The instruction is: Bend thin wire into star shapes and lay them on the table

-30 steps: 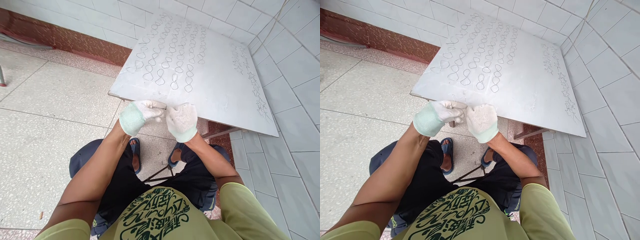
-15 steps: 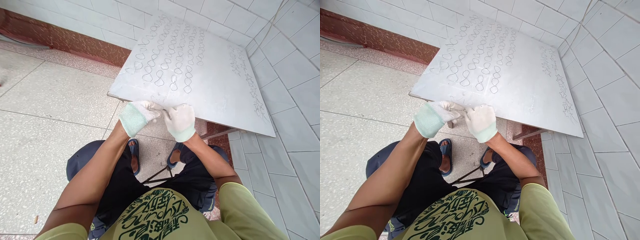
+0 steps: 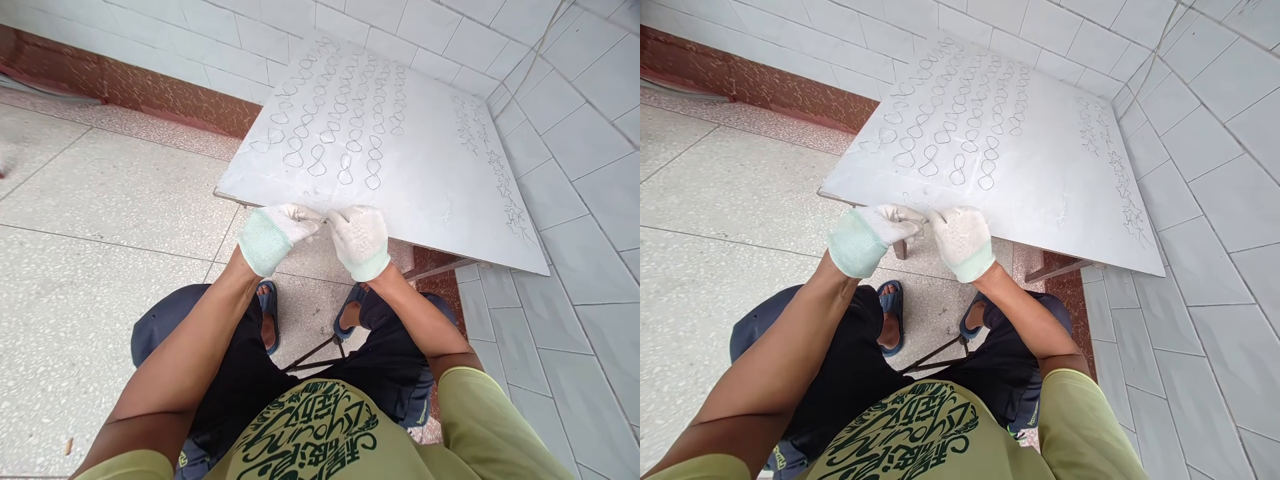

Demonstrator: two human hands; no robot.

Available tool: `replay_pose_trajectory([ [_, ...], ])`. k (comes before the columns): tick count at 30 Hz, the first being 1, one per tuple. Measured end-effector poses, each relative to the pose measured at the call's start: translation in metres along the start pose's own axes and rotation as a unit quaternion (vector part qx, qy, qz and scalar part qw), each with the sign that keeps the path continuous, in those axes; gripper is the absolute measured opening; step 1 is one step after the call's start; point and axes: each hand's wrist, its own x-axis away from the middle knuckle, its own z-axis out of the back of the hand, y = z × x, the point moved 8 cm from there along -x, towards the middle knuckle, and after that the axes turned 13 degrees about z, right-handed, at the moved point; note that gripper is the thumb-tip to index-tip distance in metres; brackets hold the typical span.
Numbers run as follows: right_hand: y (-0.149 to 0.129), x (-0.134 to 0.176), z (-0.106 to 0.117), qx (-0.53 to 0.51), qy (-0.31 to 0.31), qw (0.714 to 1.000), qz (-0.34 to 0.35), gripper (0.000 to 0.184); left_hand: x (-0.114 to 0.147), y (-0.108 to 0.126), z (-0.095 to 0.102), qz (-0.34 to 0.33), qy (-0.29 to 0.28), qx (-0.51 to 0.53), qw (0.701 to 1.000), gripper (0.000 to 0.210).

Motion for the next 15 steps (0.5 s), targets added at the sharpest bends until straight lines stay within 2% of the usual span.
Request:
replay_pose_trajectory([
  [3,0.001,0.002,-0.004,0.01,-0.017,1.0,0.014,0.04,-0.003,-0.006,-0.003,0.002,-0.011,-0.012,1.0,0.013],
  [7,-0.004,0.0,-0.001,0.032,-0.039,0.997,0.061,0.038,-0.004,-0.011,0.004,-0.02,0.013,-0.029,0.999,0.017],
  [15,-0.006,-0.002,-0.003,-0.016,-0.116,0.983,0.139,0.04,-0.001,-0.016,0.004,-0.029,-0.063,-0.148,0.987,0.02],
])
